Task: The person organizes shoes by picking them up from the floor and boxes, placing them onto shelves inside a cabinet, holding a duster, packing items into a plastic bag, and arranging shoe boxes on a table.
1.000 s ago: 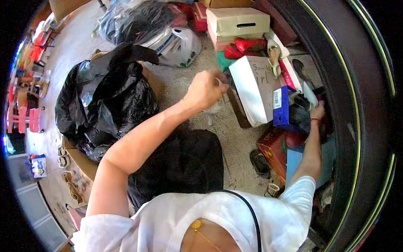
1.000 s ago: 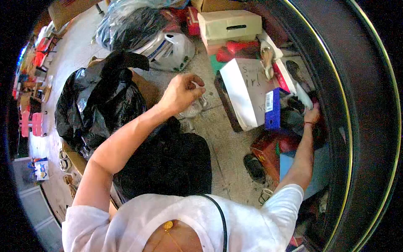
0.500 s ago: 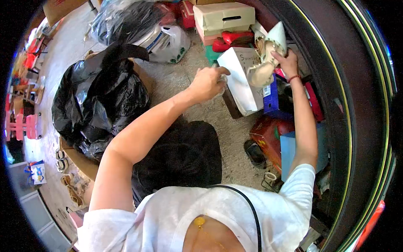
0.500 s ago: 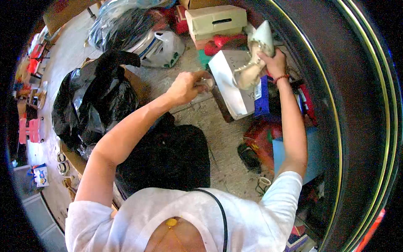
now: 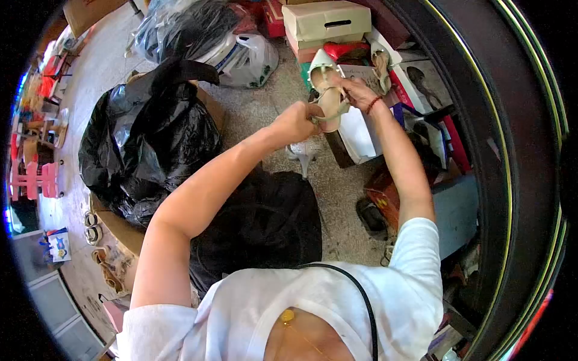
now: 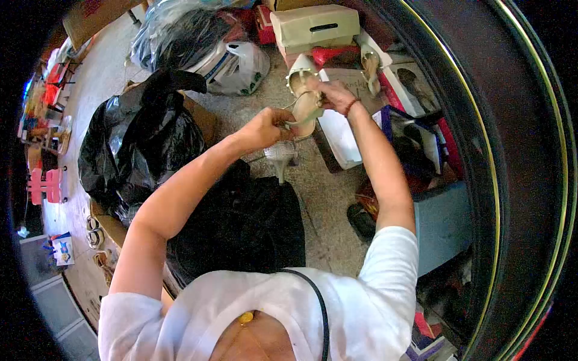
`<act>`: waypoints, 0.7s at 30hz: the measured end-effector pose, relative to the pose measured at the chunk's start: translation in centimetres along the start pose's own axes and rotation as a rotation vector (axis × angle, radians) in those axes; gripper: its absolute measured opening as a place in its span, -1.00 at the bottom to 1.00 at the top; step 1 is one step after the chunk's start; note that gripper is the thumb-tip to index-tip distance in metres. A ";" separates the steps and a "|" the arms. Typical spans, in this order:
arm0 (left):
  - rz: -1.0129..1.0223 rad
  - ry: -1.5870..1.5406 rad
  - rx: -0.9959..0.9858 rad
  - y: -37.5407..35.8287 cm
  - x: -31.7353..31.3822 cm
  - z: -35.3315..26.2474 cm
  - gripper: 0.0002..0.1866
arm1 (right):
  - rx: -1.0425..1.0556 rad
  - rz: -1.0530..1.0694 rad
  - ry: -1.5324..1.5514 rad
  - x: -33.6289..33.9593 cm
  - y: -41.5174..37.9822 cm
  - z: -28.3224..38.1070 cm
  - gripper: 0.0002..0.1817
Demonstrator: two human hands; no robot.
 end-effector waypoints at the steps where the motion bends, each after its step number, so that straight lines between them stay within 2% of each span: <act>1: 0.001 0.002 0.002 -0.1 0.3 0.4 -0.73 | -0.018 -0.015 -0.014 0.3 -0.1 0.2 -0.40; 3: -0.144 0.027 0.152 -1.1 1.5 -0.8 -0.74 | 0.100 -0.405 -0.551 6.5 6.8 -4.0 -0.29; 4: -0.199 -0.070 0.169 -1.5 1.8 -0.9 -0.74 | 0.177 -0.631 -0.949 6.2 4.1 -2.1 -0.32; 5: -0.207 -0.070 0.170 -1.8 2.1 -1.0 -0.74 | 0.077 -0.642 -1.151 6.3 3.1 -1.9 -0.36; 7: -0.308 -0.168 0.357 -2.3 2.8 -0.6 -0.72 | -0.020 -0.647 -1.351 8.3 3.7 -2.5 -0.39; 9: -0.313 -0.116 0.363 -2.1 2.9 1.0 -0.64 | -0.213 -0.455 -1.448 10.6 6.4 -5.9 -0.45; 10: -0.306 -0.062 0.370 -2.1 2.8 1.6 -0.56 | -0.220 -0.456 -1.442 11.0 7.2 -6.9 -0.45; 12: -0.348 -0.144 0.367 -2.3 2.7 2.0 -0.60 | -0.062 -0.808 -1.162 11.7 6.7 -7.5 -0.55; 13: -0.408 -0.230 0.358 -2.4 2.7 2.2 -0.64 | -0.072 -0.814 -1.157 12.3 6.9 -7.6 -0.55; 15: -0.455 -0.269 0.328 -2.6 2.9 1.8 -0.60 | -0.224 -0.968 -0.821 12.0 6.1 -6.2 -0.65; 16: -0.411 -0.310 0.378 -2.7 3.2 1.7 -0.59 | -0.071 -1.134 -0.912 13.3 7.7 -7.8 -0.69; 17: -0.369 -0.352 0.426 -2.8 3.4 1.2 -0.58 | -0.066 -1.138 -0.908 14.4 9.2 -9.4 -0.69; 19: -0.384 -0.281 0.451 -2.9 3.6 -0.1 -0.58 | -0.021 -0.967 -1.093 15.6 11.4 -10.9 -0.70; 20: -0.399 -0.213 0.482 -3.0 3.7 -0.5 -0.58 | -0.062 -0.888 -0.895 14.5 10.3 -10.1 -0.69; 21: -0.407 -0.211 0.478 -2.9 3.7 -0.1 -0.58 | -0.053 -0.887 -0.892 13.9 9.8 -9.5 -0.69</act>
Point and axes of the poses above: each hand's wrist, its own y-axis towards the middle knuckle, its own x-axis out of the back of the hand, z = x × y, the point moved 2 cm from there along y, towards the middle knuckle, and after that the axes turned 4 degrees about -z, right-handed, at the moved point
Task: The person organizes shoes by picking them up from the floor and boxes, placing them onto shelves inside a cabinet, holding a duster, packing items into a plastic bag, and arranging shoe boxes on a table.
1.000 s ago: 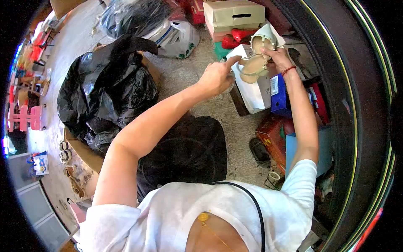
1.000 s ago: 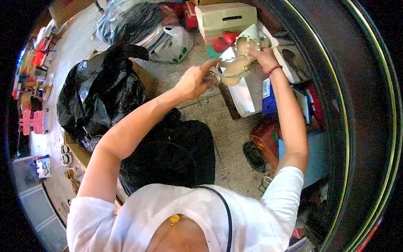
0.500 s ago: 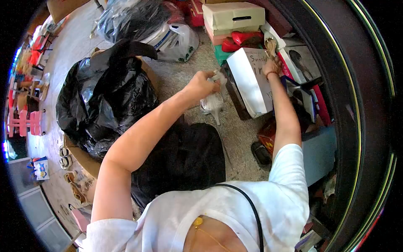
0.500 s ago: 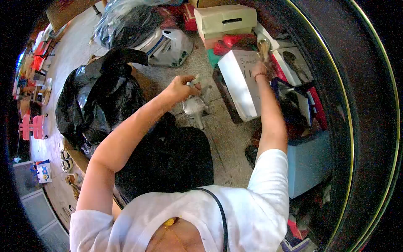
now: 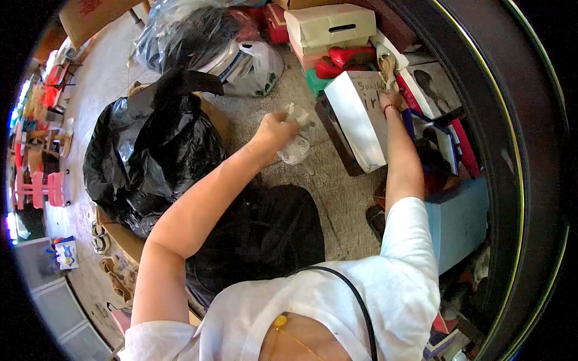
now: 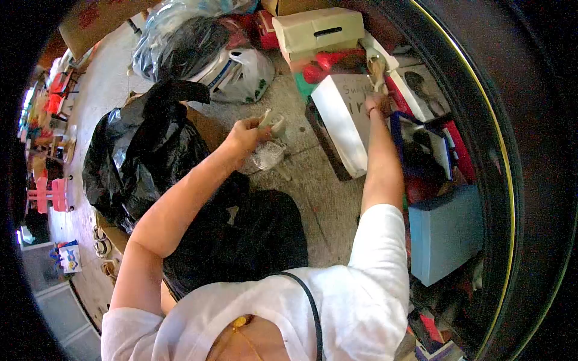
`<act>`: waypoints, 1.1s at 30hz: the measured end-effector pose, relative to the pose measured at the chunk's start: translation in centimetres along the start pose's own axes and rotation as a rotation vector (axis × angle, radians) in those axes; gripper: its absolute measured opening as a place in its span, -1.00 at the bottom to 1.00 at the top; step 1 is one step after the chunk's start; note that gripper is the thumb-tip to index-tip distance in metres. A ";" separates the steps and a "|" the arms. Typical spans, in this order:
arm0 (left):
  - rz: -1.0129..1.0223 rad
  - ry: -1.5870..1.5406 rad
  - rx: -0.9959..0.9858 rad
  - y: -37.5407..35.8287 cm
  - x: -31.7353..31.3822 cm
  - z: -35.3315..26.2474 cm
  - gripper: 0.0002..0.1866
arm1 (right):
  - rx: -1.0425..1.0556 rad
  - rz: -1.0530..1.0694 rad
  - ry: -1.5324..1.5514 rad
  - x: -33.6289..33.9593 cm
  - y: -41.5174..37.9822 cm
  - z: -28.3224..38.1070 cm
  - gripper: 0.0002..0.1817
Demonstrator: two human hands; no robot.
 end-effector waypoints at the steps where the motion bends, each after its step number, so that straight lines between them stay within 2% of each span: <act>1: 0.023 -0.053 -0.043 0.4 -0.1 0.5 -0.59 | 0.062 -0.059 0.123 0.6 -0.6 0.8 -0.68; 3: 0.053 -0.134 -0.121 0.1 -0.2 0.3 -0.64 | 0.204 -0.150 0.312 1.0 -0.5 2.0 -0.65; 4: 0.058 -0.128 -0.117 0.1 -0.2 0.2 -0.64 | 0.196 -0.149 0.311 1.1 -0.3 2.6 -0.65; 6: 0.023 -0.321 0.085 0.2 -0.9 0.1 -0.67 | 0.219 -0.086 0.503 3.3 -0.8 5.2 -0.67; 8: 0.033 -0.225 0.135 1.5 -1.0 0.5 -0.64 | 0.213 -0.128 1.097 6.0 -2.2 7.7 -0.71; 10: 0.042 -0.130 0.181 1.8 -1.6 0.8 -0.59 | -0.071 0.034 1.409 10.6 -4.4 10.2 -0.75; 12: 0.003 -0.267 0.147 1.6 -1.7 0.2 -0.61 | 0.019 0.120 1.632 12.6 -5.1 11.2 -0.80; 14: 0.026 -0.221 0.101 1.3 -1.7 -0.5 -0.60 | 0.225 0.196 1.512 14.3 -8.2 13.0 -0.81; 16: -0.026 -0.328 0.243 1.4 -1.9 -1.3 -0.59 | 0.544 0.205 1.260 15.1 -13.0 14.2 -0.81; 17: 0.024 -0.422 0.184 3.5 -2.1 0.0 -0.53 | 0.665 0.217 1.159 15.9 -16.1 14.8 -0.81; 18: 0.039 -0.418 0.182 3.3 -2.3 -0.5 -0.53 | 0.542 0.155 1.219 15.8 -19.4 15.6 -0.84; 19: 0.041 -0.478 0.190 2.9 -2.6 -1.2 -0.50 | 0.696 0.059 1.071 15.7 -21.9 15.7 -0.83; 20: 0.043 -0.538 0.198 2.7 -2.8 -1.6 -0.46 | 0.669 0.106 1.041 16.6 -24.7 16.0 -0.85; 22: 0.113 -0.446 0.164 4.6 -2.9 -0.1 -0.49 | 0.827 -0.061 0.938 15.7 -27.4 15.8 -0.82; 24: 0.302 -0.600 -0.060 4.7 -3.6 0.3 -0.62 | 0.916 -0.015 0.902 14.9 -28.2 15.8 -0.78; 26: 0.336 -0.532 -0.017 4.8 -3.9 0.6 -0.69 | 0.941 -0.070 0.857 14.8 -28.9 15.6 -0.79; 28: 0.391 -0.583 0.229 3.6 -4.0 0.2 -0.69 | 0.966 -0.116 0.811 15.0 -29.2 15.0 -0.80; 30: 0.429 -0.635 0.242 2.8 -4.2 -0.4 -0.73 | 0.943 -0.019 0.860 15.4 -28.8 14.7 -0.82; 32: 0.344 -0.500 0.385 1.8 -4.3 -1.0 -0.76 | 0.751 -0.269 0.927 17.3 -26.7 12.6 -0.80; 33: 0.338 -0.550 0.414 1.6 -4.4 -0.9 -0.78 | 0.663 -0.495 0.881 16.9 -24.5 10.4 -0.74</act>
Point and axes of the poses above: each hand's wrist, its own y-axis towards the middle knuckle, its own x-axis out of the back of the hand, z = x × y, the point moved 2 cm from there along y, towards the middle knuckle, and after that the axes turned 4 degrees about -z, right-handed, at the moved point
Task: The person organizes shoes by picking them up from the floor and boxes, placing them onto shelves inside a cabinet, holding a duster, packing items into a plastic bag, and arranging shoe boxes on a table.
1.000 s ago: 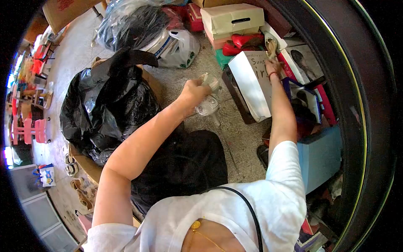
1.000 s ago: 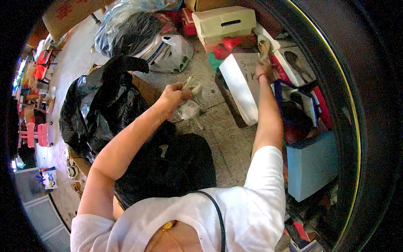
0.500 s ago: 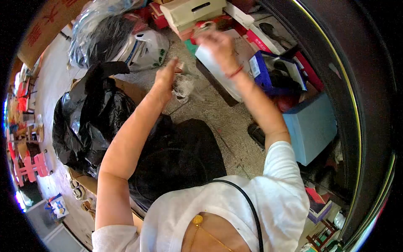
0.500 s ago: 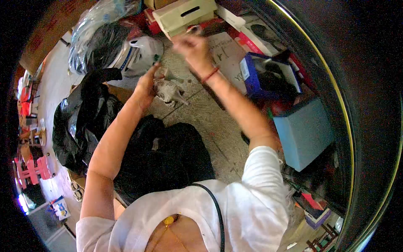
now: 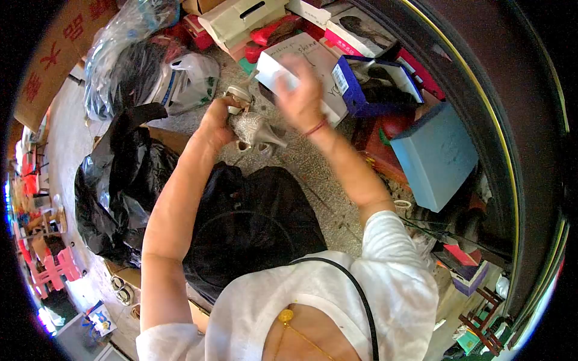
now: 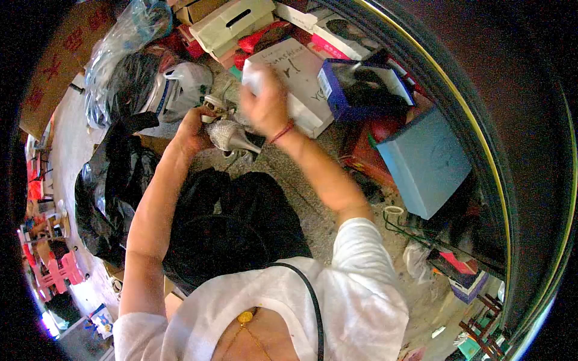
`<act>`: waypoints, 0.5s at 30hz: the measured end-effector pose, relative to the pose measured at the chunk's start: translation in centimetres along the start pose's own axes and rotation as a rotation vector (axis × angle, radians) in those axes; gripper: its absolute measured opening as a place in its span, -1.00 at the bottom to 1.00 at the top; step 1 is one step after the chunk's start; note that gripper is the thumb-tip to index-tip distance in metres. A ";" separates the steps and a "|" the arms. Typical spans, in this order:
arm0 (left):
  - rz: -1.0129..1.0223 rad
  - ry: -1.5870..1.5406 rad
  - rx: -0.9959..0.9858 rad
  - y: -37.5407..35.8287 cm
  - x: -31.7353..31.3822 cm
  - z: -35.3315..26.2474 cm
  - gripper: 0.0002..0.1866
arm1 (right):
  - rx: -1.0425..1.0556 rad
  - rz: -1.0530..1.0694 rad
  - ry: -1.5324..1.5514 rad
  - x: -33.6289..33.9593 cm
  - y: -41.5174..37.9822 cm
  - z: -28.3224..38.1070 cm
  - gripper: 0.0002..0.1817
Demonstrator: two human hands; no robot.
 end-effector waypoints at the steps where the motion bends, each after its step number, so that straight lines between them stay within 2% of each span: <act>1: -0.002 -0.001 -0.002 0.5 0.5 0.1 -0.78 | -0.031 -0.122 -0.161 1.5 1.3 -2.6 -0.70; 2: 0.054 -0.006 -0.056 1.4 1.0 0.3 -0.76 | -0.134 -0.216 -0.185 3.1 1.9 -6.3 -0.68; 3: 0.110 -0.011 -0.110 1.8 1.3 0.3 -0.73 | -0.331 -0.210 -0.268 5.2 3.1 -7.7 -0.63; 4: 0.073 0.012 -0.129 1.0 0.8 0.3 -0.74 | -0.543 -0.258 -0.372 6.9 2.8 -13.4 -0.55; 5: 0.074 0.009 -0.131 0.4 0.4 0.3 -0.74 | -0.579 -0.094 -0.764 8.2 1.4 -23.5 -0.52; 7: 0.031 0.034 -0.215 -0.3 0.1 0.2 -0.79 | -0.831 0.234 -0.978 10.5 0.8 -27.2 -0.53; 10: 0.088 0.005 -0.186 -0.2 0.7 0.3 -0.78 | -0.964 0.448 -0.803 10.9 -0.2 -29.4 -0.55; 11: 0.090 0.012 -0.186 -0.7 0.5 0.2 -0.78 | -1.003 0.458 -0.700 10.8 -0.3 -30.1 -0.56; 13: -0.037 -0.014 -0.148 -2.1 0.1 0.1 -0.77 | -1.100 0.430 -0.418 10.6 -0.3 -31.5 -0.57; 15: 0.000 -0.040 -0.126 -0.9 1.1 0.3 -0.73 | -1.193 0.320 -0.006 10.5 -0.3 -33.1 -0.58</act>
Point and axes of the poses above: each hand's wrist, its own y-axis towards the middle knuckle, its own x-axis out of the back of the hand, z = x × y, the point moved 2 cm from there along y, towards the middle knuckle, and after that the axes turned 4 degrees about -z, right-handed, at the moved point
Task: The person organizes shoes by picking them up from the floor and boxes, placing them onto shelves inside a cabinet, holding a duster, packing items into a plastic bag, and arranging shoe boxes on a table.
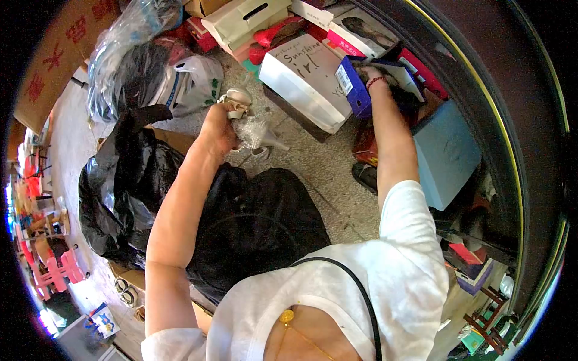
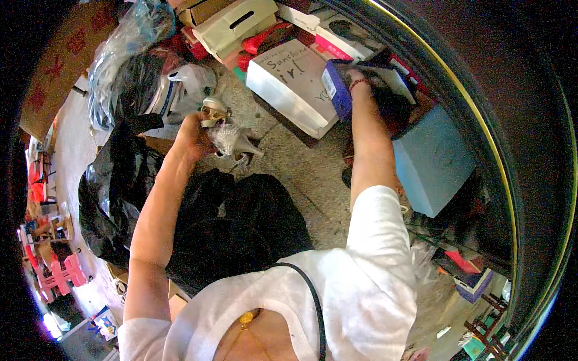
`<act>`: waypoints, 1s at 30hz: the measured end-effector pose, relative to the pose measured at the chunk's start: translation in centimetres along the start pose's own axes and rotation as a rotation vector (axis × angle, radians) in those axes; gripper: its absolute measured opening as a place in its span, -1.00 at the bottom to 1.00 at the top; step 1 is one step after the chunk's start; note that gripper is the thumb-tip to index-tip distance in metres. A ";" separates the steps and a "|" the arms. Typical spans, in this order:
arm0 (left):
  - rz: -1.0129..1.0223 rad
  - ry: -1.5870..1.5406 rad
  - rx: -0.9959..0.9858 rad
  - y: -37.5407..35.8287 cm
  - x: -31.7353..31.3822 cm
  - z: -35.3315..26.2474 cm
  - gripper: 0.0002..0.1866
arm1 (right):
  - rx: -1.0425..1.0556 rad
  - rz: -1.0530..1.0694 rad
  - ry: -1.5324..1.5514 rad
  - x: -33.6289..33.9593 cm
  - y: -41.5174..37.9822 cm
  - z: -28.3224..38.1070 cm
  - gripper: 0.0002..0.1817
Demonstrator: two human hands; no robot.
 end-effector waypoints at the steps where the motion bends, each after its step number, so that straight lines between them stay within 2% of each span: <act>1: 0.031 -0.034 0.024 0.7 0.8 0.1 -0.68 | 0.023 0.049 0.238 0.4 0.8 0.1 -0.59; 2: 0.025 -0.034 0.024 0.6 1.0 0.0 -0.68 | 0.054 0.090 0.465 1.2 1.7 0.1 -0.59; 4: 0.065 0.039 -0.040 0.3 1.0 0.1 -0.68 | 0.145 0.007 0.626 3.2 0.2 3.3 -0.71; 5: 0.075 0.008 -0.032 0.8 1.0 0.0 -0.69 | 0.048 -0.224 0.745 3.2 -4.2 7.0 -0.65; 6: 0.069 0.007 -0.019 0.9 1.0 -0.1 -0.69 | 0.012 -0.188 0.782 4.2 -4.7 8.4 -0.62; 7: 0.019 0.055 -0.019 0.6 0.8 -0.1 -0.70 | 0.109 -0.276 0.703 4.2 -7.7 10.3 -0.64; 8: -0.027 0.104 -0.019 -0.3 0.3 -0.2 -0.70 | 0.117 -0.301 0.693 5.5 -6.1 9.9 -0.68; 9: -0.130 0.130 -0.040 -3.0 -1.9 -0.4 -0.76 | 0.191 -0.262 0.652 5.5 -8.0 10.8 -0.68; 10: -0.130 0.134 -0.016 -2.4 -1.6 -0.1 -0.76 | 0.267 -0.224 0.613 5.4 -9.9 11.6 -0.67; 12: 0.033 0.133 -0.056 -0.6 -1.3 0.3 -0.74 | 0.448 0.127 0.789 4.4 -10.3 11.0 -0.69; 14: 0.023 0.176 -0.057 -1.1 -2.0 0.5 -0.69 | 0.873 -0.178 0.313 0.7 -20.4 15.2 -0.79; 16: 0.026 0.111 -0.025 1.4 -1.0 1.0 -0.67 | 0.816 -0.016 0.360 -2.7 -24.2 15.2 -0.80; 18: 0.016 0.195 -0.007 1.2 -1.5 1.0 -0.67 | 0.706 0.040 0.492 -6.7 -27.4 16.1 -0.84; 19: -0.002 0.272 0.009 1.0 -1.6 1.1 -0.66 | 0.942 -0.016 0.136 -7.3 -29.4 17.6 -0.86; 20: 0.004 0.281 0.009 0.9 -1.8 1.3 -0.66 | 1.277 0.067 0.037 -9.3 -28.9 17.1 -0.78; 21: 0.025 0.272 0.028 0.9 -1.9 1.5 -0.66 | 0.654 0.231 0.387 -11.2 -26.7 14.3 -0.49; 22: 0.045 0.263 0.044 1.0 -1.9 1.8 -0.66 | 0.776 0.050 0.576 -13.6 -25.9 13.7 -0.51; 24: 0.112 0.239 0.032 0.4 -2.2 1.9 -0.65 | 0.593 0.221 0.533 -15.9 -26.3 13.0 -0.54; 26: 0.008 0.280 0.037 -0.4 -2.1 2.0 -0.75 | 0.597 0.305 0.487 -16.3 -25.9 13.2 -0.60; 29: 0.072 0.248 0.006 1.2 -0.4 1.8 -0.74 | 0.615 0.440 0.449 -15.8 -26.2 14.0 -0.66; 30: 0.104 0.261 -0.022 1.2 -0.2 1.3 -0.73 | 0.626 0.438 0.319 -14.8 -27.2 14.8 -0.66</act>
Point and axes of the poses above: each hand's wrist, its own y-axis towards the middle knuckle, its own x-axis out of the back of the hand, z = x × y, the point moved 2 cm from there along y, towards the middle knuckle, and after that the axes turned 4 degrees about -z, right-handed, at the moved point
